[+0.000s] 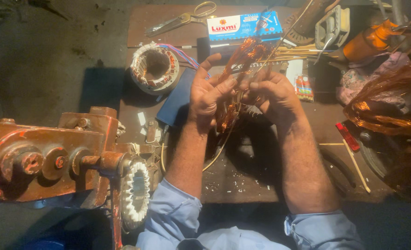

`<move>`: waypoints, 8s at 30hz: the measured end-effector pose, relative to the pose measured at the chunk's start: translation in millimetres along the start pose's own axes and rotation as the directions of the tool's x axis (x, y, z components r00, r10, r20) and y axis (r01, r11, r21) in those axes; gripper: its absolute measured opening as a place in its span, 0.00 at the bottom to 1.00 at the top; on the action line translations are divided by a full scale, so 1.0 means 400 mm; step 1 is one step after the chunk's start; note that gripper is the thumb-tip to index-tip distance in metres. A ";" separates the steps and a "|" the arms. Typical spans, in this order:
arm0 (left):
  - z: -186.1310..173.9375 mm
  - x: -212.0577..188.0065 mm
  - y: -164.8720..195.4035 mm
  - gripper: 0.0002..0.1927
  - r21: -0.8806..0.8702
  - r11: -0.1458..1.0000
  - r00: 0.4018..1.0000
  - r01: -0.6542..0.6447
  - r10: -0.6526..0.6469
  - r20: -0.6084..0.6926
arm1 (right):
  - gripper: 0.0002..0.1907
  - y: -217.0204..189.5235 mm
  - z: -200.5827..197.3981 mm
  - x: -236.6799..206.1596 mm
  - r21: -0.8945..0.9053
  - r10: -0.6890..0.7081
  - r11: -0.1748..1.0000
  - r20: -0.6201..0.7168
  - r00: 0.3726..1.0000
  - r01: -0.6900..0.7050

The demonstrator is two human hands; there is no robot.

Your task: The person winds copper wire around a motor stator core by hand, carefully aligning and securing the wire in the slots. The hands rotate the stator and feed the wire through the slots repeatedly.

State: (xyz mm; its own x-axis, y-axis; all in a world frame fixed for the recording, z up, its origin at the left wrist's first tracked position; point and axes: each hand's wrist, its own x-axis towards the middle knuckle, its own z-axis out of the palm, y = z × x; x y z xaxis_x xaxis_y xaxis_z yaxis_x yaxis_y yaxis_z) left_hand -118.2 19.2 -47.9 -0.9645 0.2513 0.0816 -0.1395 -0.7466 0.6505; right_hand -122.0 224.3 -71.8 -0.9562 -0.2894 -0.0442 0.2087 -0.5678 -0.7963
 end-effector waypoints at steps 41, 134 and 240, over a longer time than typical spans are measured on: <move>-0.002 -0.002 -0.006 0.34 0.068 0.998 1.000 -0.010 0.011 -0.018 | 0.15 -0.001 0.031 0.003 0.152 -0.029 0.988 0.017 0.999 0.026; 0.001 -0.003 -0.016 0.31 0.138 0.988 0.994 -0.064 0.075 -0.074 | 0.04 -0.023 0.011 -0.011 -0.092 -0.008 0.996 -0.071 0.997 0.002; 0.002 0.004 -0.017 0.32 0.208 0.977 0.997 -0.042 0.055 -0.053 | 0.07 -0.029 0.029 -0.001 0.137 -0.056 0.988 -0.149 0.987 0.077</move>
State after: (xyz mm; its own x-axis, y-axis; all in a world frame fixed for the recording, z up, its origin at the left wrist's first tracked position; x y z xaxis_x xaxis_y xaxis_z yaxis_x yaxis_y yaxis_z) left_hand -118.5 25.3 -51.7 -0.9811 0.1775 0.0771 -0.0487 -0.6120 0.7893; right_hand -121.6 222.1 -55.4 -0.9863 -0.1392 -0.0890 0.1610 -0.6883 -0.7073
